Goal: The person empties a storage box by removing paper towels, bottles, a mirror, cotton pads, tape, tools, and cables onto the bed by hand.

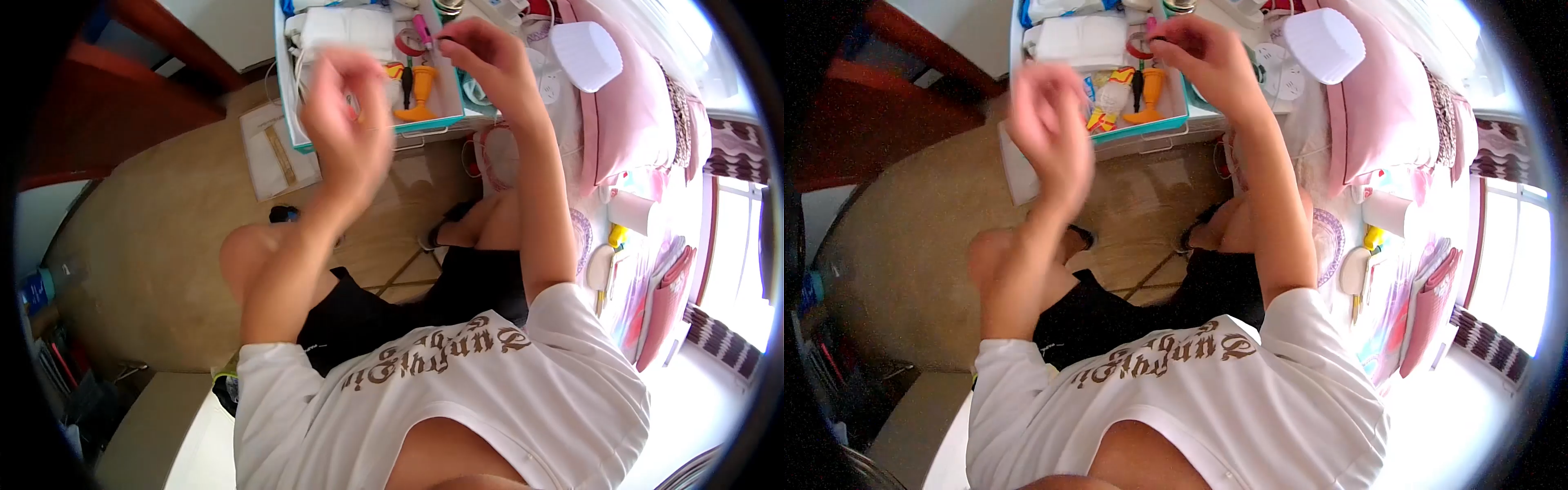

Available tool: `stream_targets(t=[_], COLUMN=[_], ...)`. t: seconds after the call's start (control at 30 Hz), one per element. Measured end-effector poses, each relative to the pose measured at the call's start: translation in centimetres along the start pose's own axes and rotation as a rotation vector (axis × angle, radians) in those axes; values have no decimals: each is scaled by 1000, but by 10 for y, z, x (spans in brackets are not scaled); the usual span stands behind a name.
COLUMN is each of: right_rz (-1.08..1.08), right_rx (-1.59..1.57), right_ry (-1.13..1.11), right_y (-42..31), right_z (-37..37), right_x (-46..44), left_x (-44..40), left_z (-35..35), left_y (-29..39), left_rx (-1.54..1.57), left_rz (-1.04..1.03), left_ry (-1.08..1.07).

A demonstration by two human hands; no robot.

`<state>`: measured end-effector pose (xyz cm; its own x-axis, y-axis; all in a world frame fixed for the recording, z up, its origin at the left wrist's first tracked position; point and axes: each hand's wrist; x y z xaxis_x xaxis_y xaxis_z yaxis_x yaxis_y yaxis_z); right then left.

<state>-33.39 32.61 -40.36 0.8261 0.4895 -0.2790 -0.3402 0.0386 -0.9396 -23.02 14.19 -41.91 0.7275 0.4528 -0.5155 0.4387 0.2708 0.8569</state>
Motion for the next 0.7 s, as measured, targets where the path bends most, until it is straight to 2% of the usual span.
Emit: stream_targets(t=[0.03, 0.07, 0.13, 0.2, 0.27, 0.3, 0.33, 0.43, 0.5, 0.53, 0.6, 0.7], right_rz=[-48, -94, -137, -174, -248, -254, -312, -393, -524, -522, -513, -514], right_rx=[-79, -158, -209, -259, -405, -362, -439, -495, -499, -505, -481, -352], right_ry=[91, 184, 240, 280, 419, 457, 462, 475, 561, 567, 542, 532], right_y=[-2, -3, -6, -7, -1, 6, 9, 44, 60, 60, 59, 72], right_z=[10, 17, 23, 24, 22, 21, 18, 12, 12, 11, 7, 6], right_x=[14, 26, 52, 77, 105, 118, 131, 156, 162, 160, 156, 156], left_x=[41, 64, 131, 164, 170, 172, 179, 166, 169, 166, 160, 163], left_z=[-14, -11, -31, -64, -77, -76, -77, -85, -89, -92, -92, -90], left_y=[7, 16, 0, -48, -93, -121, -147, -170, -191, -201, -207, -195], left_rx=[163, 19, 104, 201, 118, 141, 273, 397, 435, 428, 383, 262], left_rz=[-125, -332, 316, 790, 1298, 1349, 1335, 1292, 1325, 1323, 1248, 1216], left_ry=[-126, -420, -844, -696, -430, -450, -365, -280, -231, -238, -103, -103])
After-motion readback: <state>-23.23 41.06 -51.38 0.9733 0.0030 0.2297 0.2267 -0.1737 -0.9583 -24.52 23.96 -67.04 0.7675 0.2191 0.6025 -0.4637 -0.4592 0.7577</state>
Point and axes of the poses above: each hand's wrist, its own x-axis away from the middle knuckle, its own z-axis out of the back of the hand, y = z × x, and after that the axes turned 10 degrees about -x, right-handed
